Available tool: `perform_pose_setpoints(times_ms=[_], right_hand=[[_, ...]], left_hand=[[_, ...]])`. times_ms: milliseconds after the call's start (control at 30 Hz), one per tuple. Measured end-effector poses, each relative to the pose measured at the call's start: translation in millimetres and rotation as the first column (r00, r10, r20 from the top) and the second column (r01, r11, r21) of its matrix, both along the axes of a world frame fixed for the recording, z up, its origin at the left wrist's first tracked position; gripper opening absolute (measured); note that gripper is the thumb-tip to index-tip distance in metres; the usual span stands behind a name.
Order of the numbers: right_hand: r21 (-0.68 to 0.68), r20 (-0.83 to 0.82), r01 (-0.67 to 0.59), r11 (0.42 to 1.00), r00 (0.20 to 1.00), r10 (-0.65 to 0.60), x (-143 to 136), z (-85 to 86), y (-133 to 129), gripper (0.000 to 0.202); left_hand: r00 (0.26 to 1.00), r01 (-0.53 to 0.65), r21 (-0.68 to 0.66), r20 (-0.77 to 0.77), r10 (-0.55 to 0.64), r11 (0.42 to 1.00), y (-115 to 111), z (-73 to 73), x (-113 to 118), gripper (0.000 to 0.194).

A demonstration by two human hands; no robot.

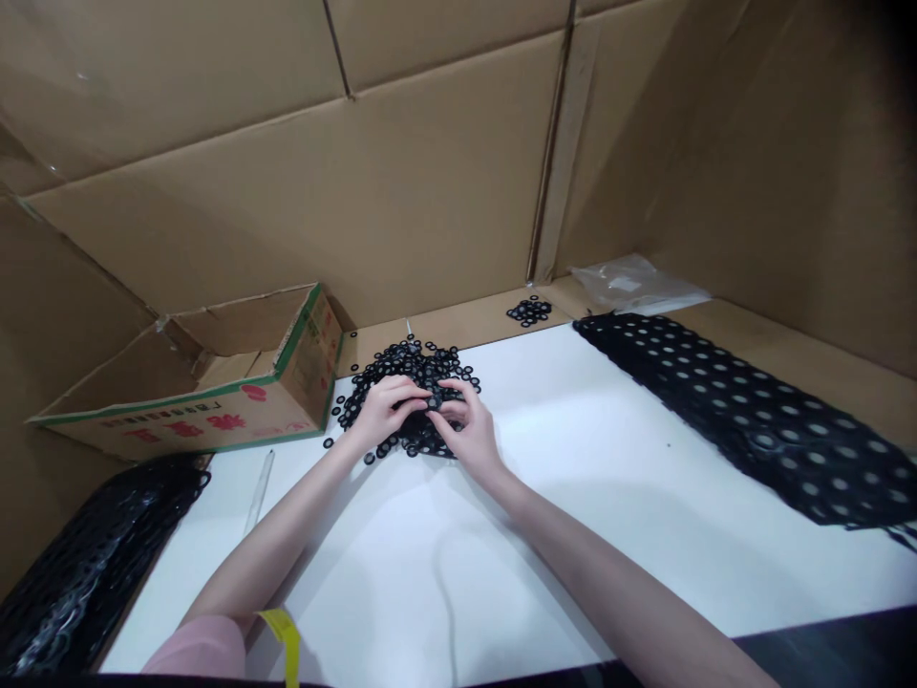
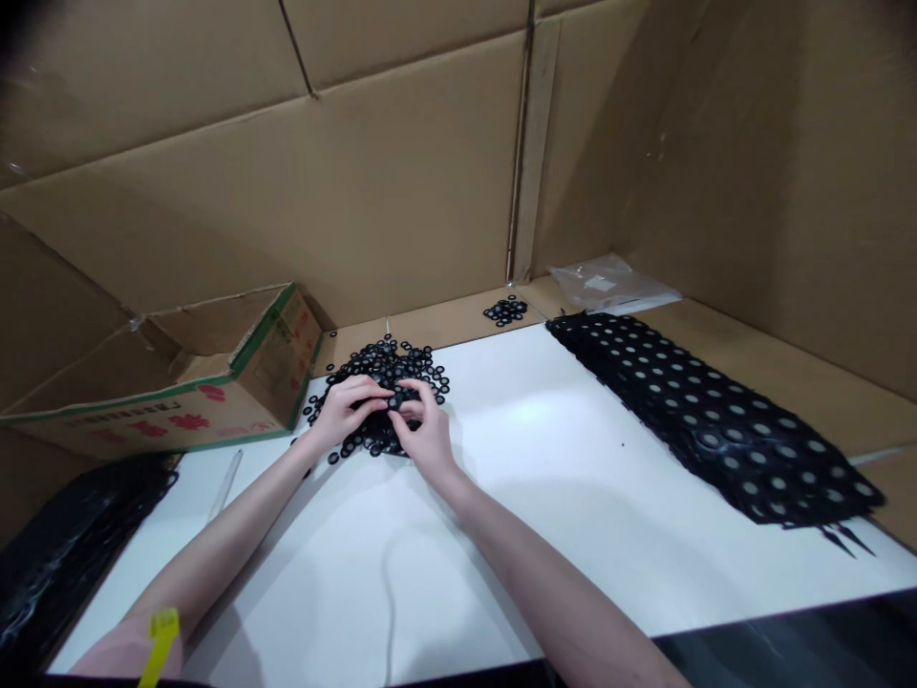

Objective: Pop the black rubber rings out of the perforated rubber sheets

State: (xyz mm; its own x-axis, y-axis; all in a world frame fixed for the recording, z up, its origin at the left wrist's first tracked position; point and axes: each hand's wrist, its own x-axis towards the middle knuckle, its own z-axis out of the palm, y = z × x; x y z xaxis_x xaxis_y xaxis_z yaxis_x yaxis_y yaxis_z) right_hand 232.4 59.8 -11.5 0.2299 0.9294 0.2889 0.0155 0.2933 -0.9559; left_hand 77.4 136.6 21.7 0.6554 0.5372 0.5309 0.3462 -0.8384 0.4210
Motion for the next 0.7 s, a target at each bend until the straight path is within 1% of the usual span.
perform_pose_setpoints(times_ms=[167,267,367,500,600,700], right_hand=[[0.013,0.017,-0.004,1.000,1.000,0.004,1,0.9,0,0.037],[0.030,0.038,0.003,1.000,0.999,-0.005,1,1.5,-1,0.037],[0.052,0.106,0.009,0.999,0.994,-0.015,1,3.0,-2,0.039],[0.013,0.149,-0.021,1.000,0.989,0.019,3,5.4,-3,0.035],[-0.028,0.126,-0.056,0.998,0.990,0.059,4,6.8,-3,0.032],[-0.038,0.102,-0.077,0.996,0.992,0.080,4,7.7,-2,0.031]], left_hand=[[1.000,0.003,0.010,-0.003,-0.003,1.000,-1,1.2,0,0.023],[0.998,0.023,0.005,-0.060,-0.022,1.000,-2,1.8,-1,0.024],[0.994,0.023,-0.008,-0.111,-0.024,1.000,-4,3.1,0,0.027],[0.986,0.012,0.007,-0.166,-0.011,1.000,-10,5.6,2,0.030],[0.973,0.008,0.028,-0.230,-0.001,1.000,-13,5.6,4,0.035],[0.967,-0.013,0.034,-0.254,0.021,0.999,-14,4.3,5,0.038]])
